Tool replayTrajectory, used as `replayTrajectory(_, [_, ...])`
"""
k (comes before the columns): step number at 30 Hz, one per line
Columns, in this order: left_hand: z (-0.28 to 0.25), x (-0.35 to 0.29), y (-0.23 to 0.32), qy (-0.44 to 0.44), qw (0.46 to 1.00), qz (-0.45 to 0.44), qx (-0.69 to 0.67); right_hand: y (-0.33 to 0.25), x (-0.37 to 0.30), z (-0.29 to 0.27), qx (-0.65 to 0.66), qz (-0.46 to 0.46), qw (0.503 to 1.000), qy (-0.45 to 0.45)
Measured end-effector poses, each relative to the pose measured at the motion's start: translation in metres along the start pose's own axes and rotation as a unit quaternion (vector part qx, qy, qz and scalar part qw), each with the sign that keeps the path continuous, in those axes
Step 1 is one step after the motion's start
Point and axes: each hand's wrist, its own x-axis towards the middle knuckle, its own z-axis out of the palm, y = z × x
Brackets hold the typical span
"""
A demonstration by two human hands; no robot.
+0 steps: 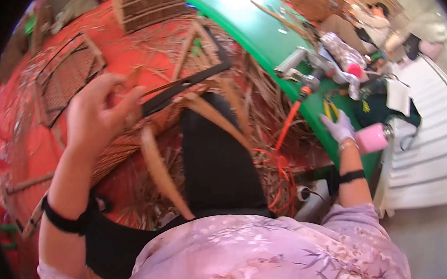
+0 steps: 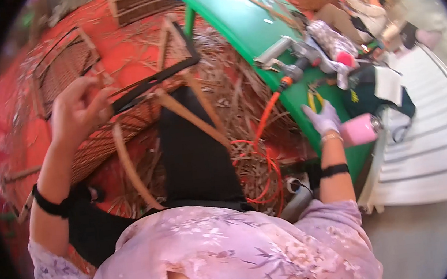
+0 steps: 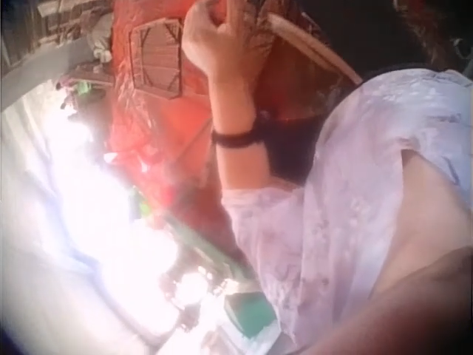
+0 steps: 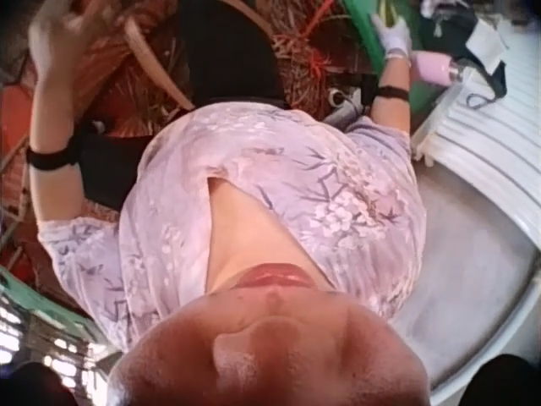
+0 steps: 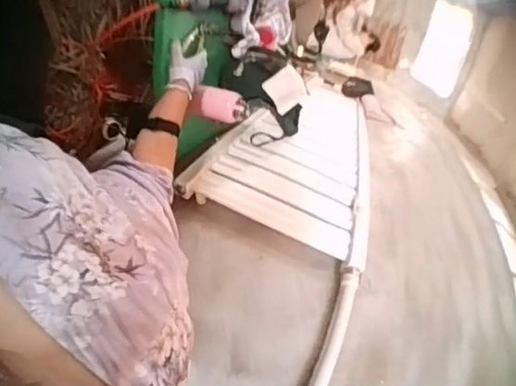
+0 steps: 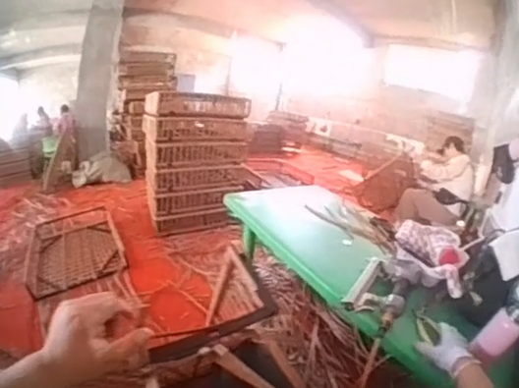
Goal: The person is weaving bamboo strips onto a metal frame using a staple gun and pliers.
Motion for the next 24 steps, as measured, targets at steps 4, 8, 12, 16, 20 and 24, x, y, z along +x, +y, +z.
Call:
replayTrajectory(4, [0.003, 0.006, -0.005, -0.016, 0.991, 0.125, -0.050, 0.066, 0.031, 0.010, 0.066, 0.002, 0.996, 0.058])
replayTrajectory(8, [-0.004, 0.005, -0.005, -0.068, 0.991, 0.058, -0.096, 0.031, 0.018, -0.018, -0.018, 0.052, 0.998, -0.030])
replayTrajectory(12, [-0.007, 0.005, -0.009, -0.122, 0.972, 0.007, -0.200, 0.024, 0.000, -0.010, -0.055, 0.037, 0.996, 0.056])
replayTrajectory(16, [-0.009, 0.009, -0.021, -0.175, 0.947, 0.004, -0.268, 0.050, 0.006, 0.019, 0.014, 0.030, 0.989, 0.144])
replayTrajectory(20, [-0.013, 0.012, -0.007, -0.207, 0.926, -0.059, -0.309, 0.031, 0.007, 0.019, 0.279, -0.177, 0.910, 0.251])
replayTrajectory(24, [-0.009, 0.009, -0.012, -0.211, 0.939, -0.034, -0.271, -0.104, -0.070, -0.033, 0.200, -0.408, 0.856, 0.246])
